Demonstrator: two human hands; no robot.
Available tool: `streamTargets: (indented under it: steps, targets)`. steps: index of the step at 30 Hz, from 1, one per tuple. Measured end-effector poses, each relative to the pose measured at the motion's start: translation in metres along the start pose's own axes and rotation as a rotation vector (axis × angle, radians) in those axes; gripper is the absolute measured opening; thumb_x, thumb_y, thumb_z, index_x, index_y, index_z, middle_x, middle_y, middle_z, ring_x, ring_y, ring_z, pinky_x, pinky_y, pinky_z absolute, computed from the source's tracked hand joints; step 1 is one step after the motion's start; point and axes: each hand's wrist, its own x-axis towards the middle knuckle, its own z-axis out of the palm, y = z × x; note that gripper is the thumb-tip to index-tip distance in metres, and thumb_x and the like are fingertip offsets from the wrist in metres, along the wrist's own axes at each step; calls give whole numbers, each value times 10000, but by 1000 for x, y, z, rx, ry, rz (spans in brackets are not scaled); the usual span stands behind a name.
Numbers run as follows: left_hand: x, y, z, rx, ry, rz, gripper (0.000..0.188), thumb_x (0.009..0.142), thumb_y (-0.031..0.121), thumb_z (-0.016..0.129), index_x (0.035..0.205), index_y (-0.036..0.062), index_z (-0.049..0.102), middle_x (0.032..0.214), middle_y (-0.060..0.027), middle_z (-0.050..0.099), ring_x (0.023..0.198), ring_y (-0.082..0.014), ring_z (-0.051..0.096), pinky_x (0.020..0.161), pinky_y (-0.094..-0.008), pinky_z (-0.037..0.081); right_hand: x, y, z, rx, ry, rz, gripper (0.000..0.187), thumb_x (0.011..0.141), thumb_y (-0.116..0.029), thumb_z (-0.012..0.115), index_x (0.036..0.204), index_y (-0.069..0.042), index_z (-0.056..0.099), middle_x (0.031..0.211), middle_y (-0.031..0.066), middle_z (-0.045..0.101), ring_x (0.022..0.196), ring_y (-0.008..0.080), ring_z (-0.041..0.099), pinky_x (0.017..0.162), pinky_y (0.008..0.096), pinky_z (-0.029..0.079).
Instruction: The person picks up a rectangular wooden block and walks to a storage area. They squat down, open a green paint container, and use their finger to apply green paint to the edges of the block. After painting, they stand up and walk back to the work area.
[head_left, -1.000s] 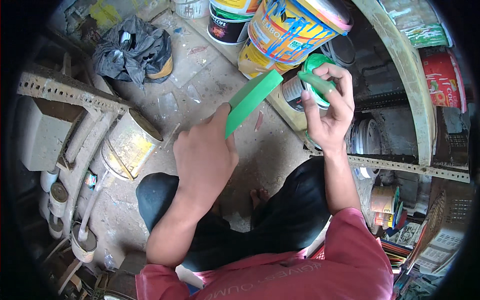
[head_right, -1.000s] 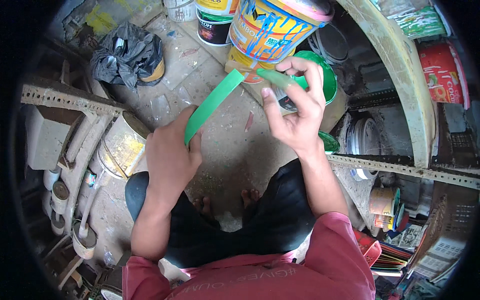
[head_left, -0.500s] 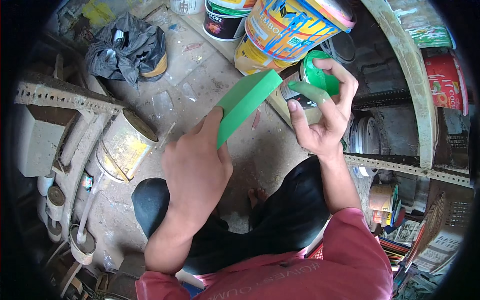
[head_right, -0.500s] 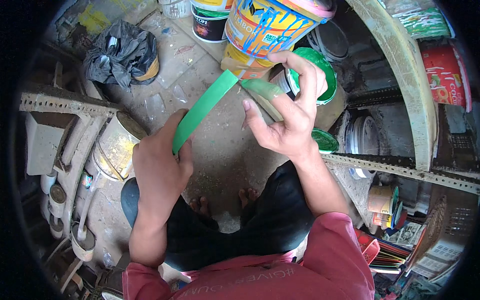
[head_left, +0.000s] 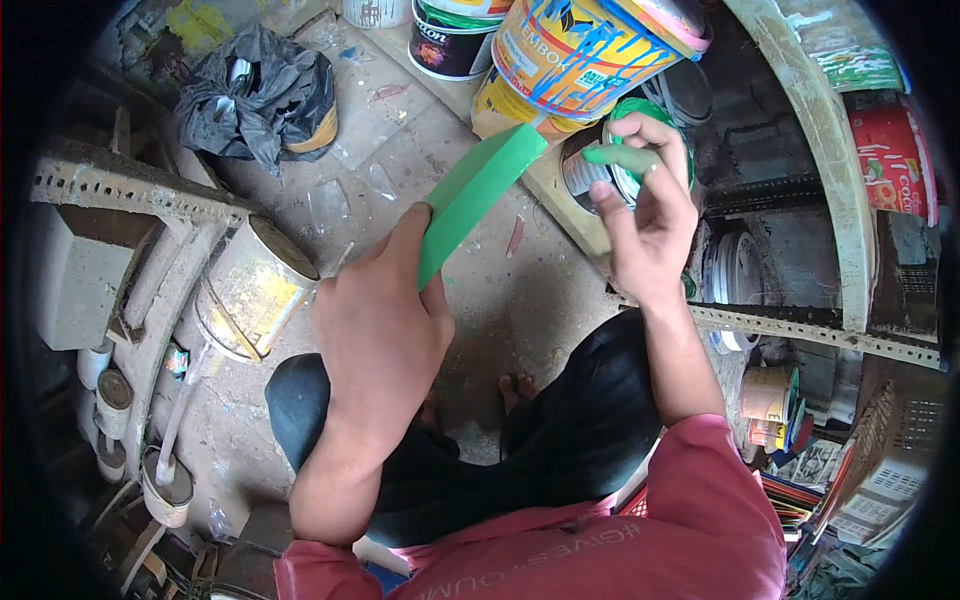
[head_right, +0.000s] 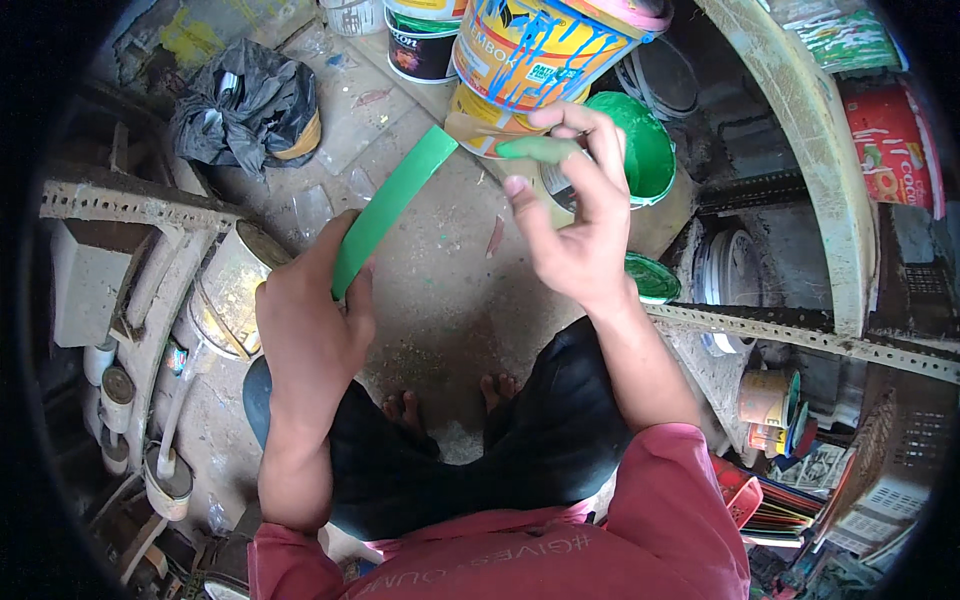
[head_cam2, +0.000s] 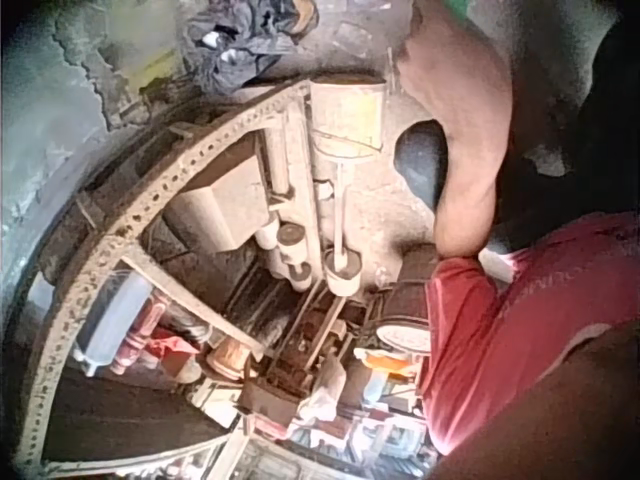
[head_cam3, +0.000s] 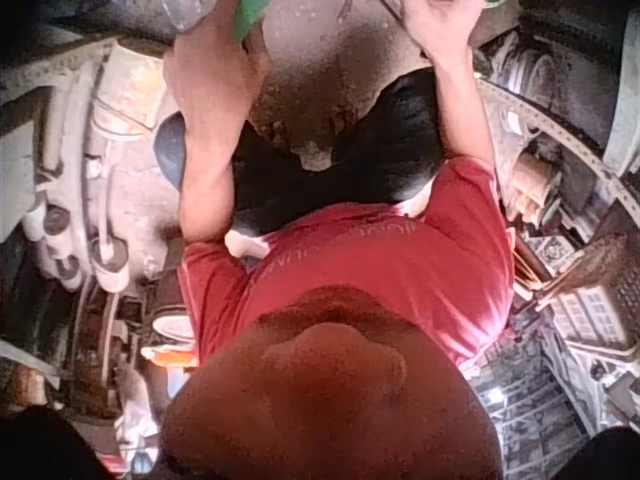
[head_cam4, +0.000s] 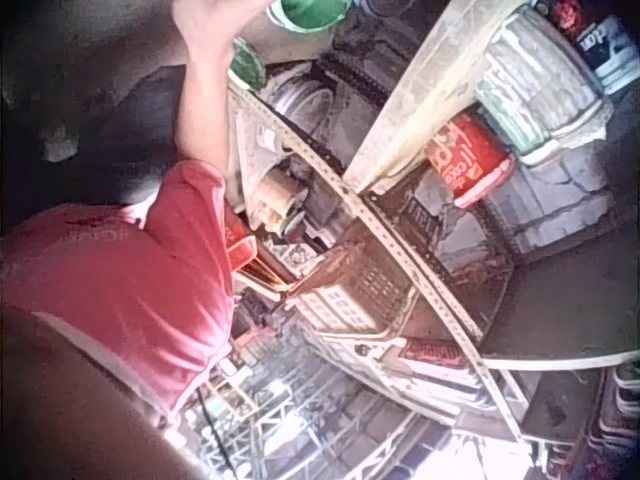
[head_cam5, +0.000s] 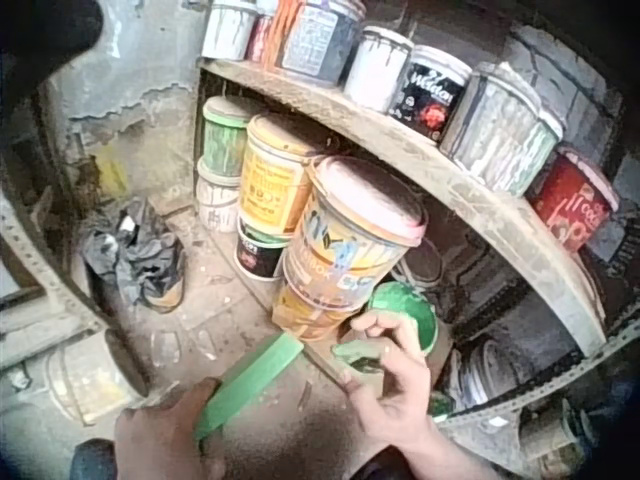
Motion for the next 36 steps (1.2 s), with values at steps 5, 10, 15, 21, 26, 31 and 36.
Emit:
streamTargets:
  steps: [5, 10, 15, 21, 26, 31, 36]
  targets:
    - [0, -3, 4, 7, 42, 18, 409, 782, 47, 693, 1188, 77, 652, 826, -193, 694, 734, -407, 687, 655, -490, 541, -6, 21, -12, 1051, -31, 707, 350, 939, -155, 544, 1209, 54, 622, 1220, 133, 628, 1068, 195, 572, 932, 371, 457]
    - [-1, -5, 7, -31, 90, 17, 341, 829, 72, 677, 1169, 101, 674, 714, -231, 649, 685, -437, 658, 612, -503, 510, -6, 25, -17, 1252, -38, 855, 427, 955, -248, 518, 1260, 42, 589, 1306, 195, 603, 1134, 250, 566, 954, 411, 462]
    - [0, -4, 7, -7, 65, 16, 338, 830, 73, 681, 1167, 98, 675, 715, -235, 647, 680, -441, 652, 619, -516, 506, -3, 16, -21, 1443, -62, 998, 467, 941, -291, 530, 1266, 40, 584, 1397, 254, 531, 1191, 302, 546, 989, 423, 450]
    - [-1, -3, 9, 5, 67, 27, 352, 822, 68, 685, 1172, 99, 671, 731, -228, 653, 683, -436, 654, 615, -507, 505, -2, -13, -7, 561, 32, 427, 314, 923, -175, 548, 1166, 0, 641, 1329, 198, 557, 1121, 246, 544, 966, 362, 431]
    - [-3, 1, 7, -15, 86, 39, 364, 817, 55, 679, 1178, 101, 669, 749, -220, 661, 684, -424, 658, 611, -494, 507, -4, -21, -11, -318, -86, -182, 354, 826, -204, 666, 1113, -9, 735, 1361, 228, 533, 1203, 333, 465, 1041, 452, 361]
    - [-4, 2, 7, -11, 112, 69, 367, 818, 51, 676, 1182, 102, 670, 760, -215, 668, 678, -414, 660, 607, -489, 507, -1, -24, -9, -421, -82, -229, 363, 798, -195, 689, 1114, -22, 739, 1373, 236, 527, 1207, 339, 467, 1049, 455, 360]
    - [-6, 2, 8, -4, 123, 91, 367, 820, 47, 675, 1183, 101, 670, 801, -210, 682, 687, -414, 664, 609, -485, 509, -3, -22, -7, -354, -79, -203, 404, 722, -185, 730, 1111, -82, 754, 1409, 208, 502, 1238, 355, 433, 1055, 453, 292]
